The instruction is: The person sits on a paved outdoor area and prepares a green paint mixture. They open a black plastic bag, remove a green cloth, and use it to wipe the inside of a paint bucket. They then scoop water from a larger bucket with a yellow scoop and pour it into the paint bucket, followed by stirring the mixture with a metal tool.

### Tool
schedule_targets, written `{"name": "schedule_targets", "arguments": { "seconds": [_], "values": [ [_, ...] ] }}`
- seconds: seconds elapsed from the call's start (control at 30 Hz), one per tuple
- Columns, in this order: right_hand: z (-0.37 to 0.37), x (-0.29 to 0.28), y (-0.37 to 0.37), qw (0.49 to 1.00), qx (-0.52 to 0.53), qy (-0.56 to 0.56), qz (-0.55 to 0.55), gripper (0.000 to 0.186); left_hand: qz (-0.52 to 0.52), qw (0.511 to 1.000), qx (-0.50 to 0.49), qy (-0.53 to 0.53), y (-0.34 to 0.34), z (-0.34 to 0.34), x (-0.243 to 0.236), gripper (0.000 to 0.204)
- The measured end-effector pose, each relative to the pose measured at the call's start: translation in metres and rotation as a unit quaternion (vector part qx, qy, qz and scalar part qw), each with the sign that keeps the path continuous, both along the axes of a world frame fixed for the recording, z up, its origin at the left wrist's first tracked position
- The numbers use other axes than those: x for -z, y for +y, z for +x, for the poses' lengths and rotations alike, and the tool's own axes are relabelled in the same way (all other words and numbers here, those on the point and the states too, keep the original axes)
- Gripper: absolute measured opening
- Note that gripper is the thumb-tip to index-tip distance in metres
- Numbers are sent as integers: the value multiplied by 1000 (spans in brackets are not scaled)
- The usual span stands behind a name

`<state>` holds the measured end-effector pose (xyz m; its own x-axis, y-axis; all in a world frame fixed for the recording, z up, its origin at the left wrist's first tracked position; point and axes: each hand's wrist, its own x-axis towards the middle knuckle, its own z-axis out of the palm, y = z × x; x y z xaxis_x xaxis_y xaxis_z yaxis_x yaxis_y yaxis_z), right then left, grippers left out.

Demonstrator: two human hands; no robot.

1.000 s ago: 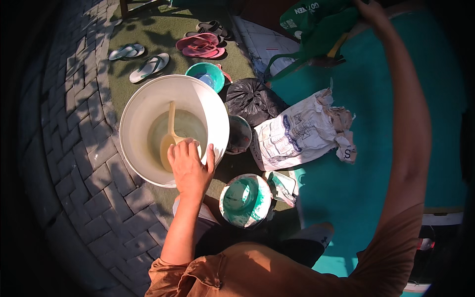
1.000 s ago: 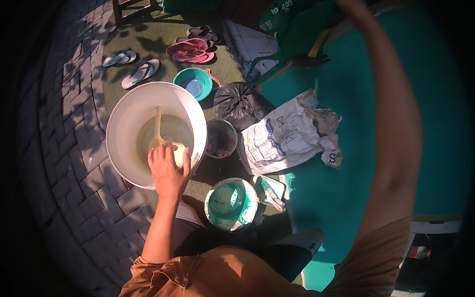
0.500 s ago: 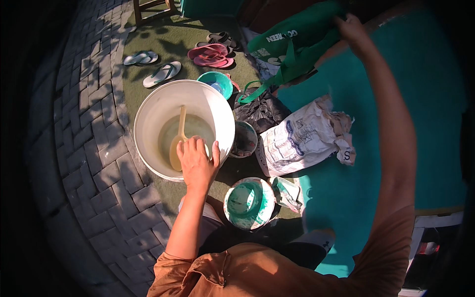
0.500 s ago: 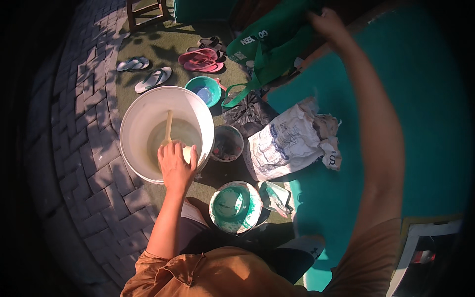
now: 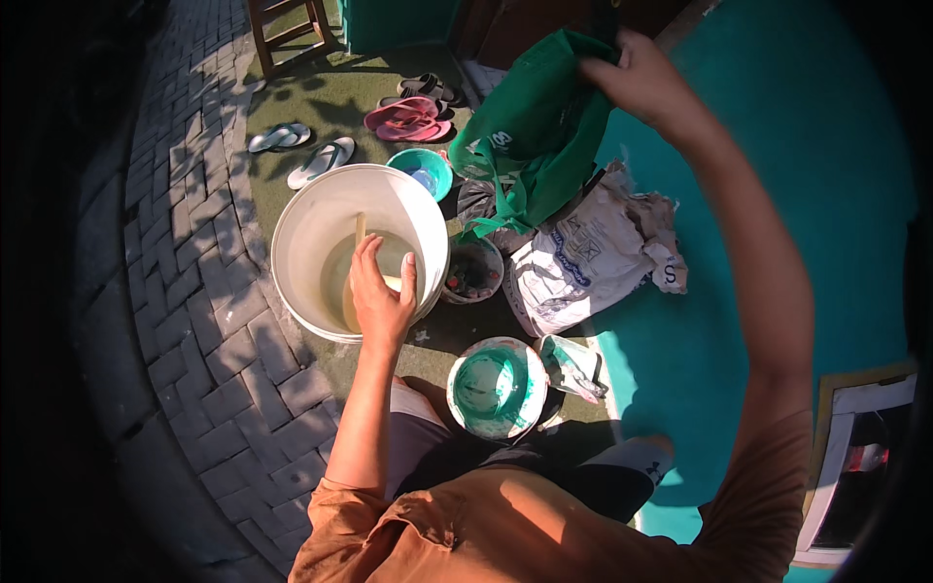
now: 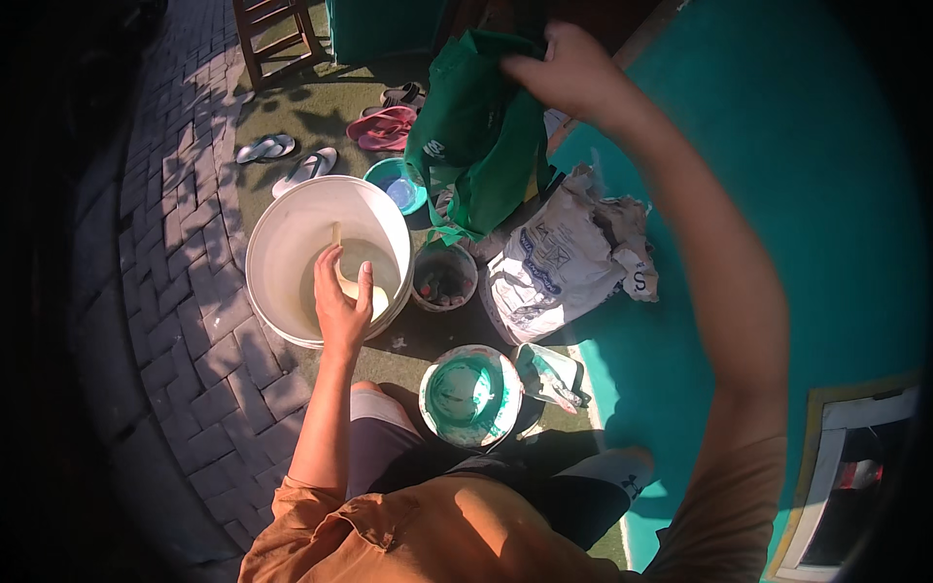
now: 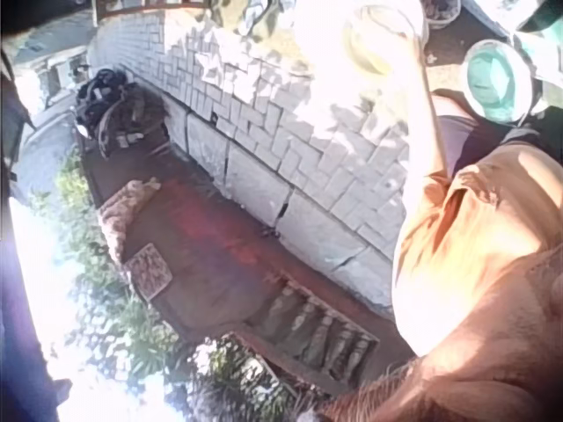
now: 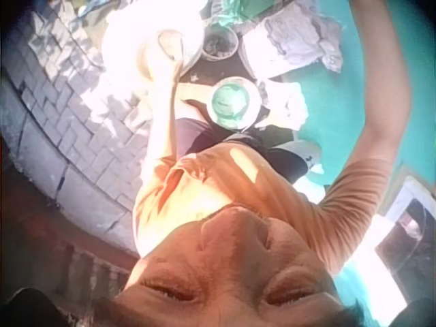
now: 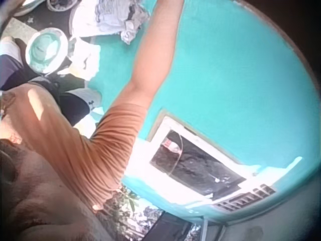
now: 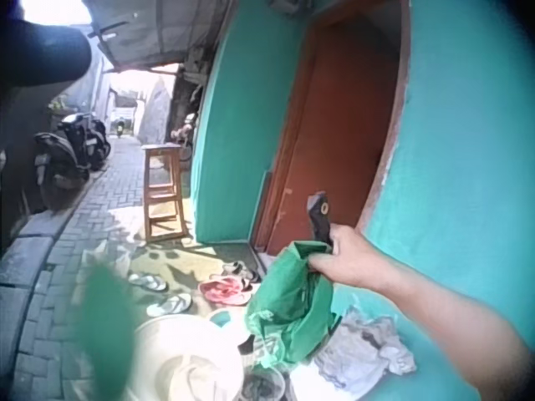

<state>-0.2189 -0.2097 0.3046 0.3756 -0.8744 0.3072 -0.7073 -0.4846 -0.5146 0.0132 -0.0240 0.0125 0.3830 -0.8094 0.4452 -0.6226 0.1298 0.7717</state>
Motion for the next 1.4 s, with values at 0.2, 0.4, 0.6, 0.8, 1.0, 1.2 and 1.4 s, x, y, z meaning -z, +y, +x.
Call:
{"name": "schedule_targets", "arguments": {
  "seconds": [0.2, 0.4, 0.6, 0.8, 1.0, 1.2, 1.4],
  "values": [
    [31, -1, 69, 990, 2, 97, 105, 33, -97, 936, 286, 180, -46, -27, -76, 100],
    [36, 9, 100, 983, -11, 95, 155, 34, -15, 831, 331, 447, -24, -59, -69, 56],
    [30, 15, 108, 977, 1, 190, 93, 51, 20, 850, 293, 438, -9, -78, -65, 44],
    [36, 36, 107, 971, -3, 221, 93, 42, -53, 882, 325, 338, 9, -95, -50, 32],
    [5, 35, 146, 963, -3, 260, 71, 40, -47, 879, 333, 337, 33, -149, -16, 39],
    [-59, 45, 183, 948, 99, 293, 71, 48, 125, 794, 428, 414, 49, -190, -19, 60],
    [-144, 68, 236, 962, 178, 164, 125, 46, 129, 798, 453, 375, 48, -182, 27, 58]
  ]
}}
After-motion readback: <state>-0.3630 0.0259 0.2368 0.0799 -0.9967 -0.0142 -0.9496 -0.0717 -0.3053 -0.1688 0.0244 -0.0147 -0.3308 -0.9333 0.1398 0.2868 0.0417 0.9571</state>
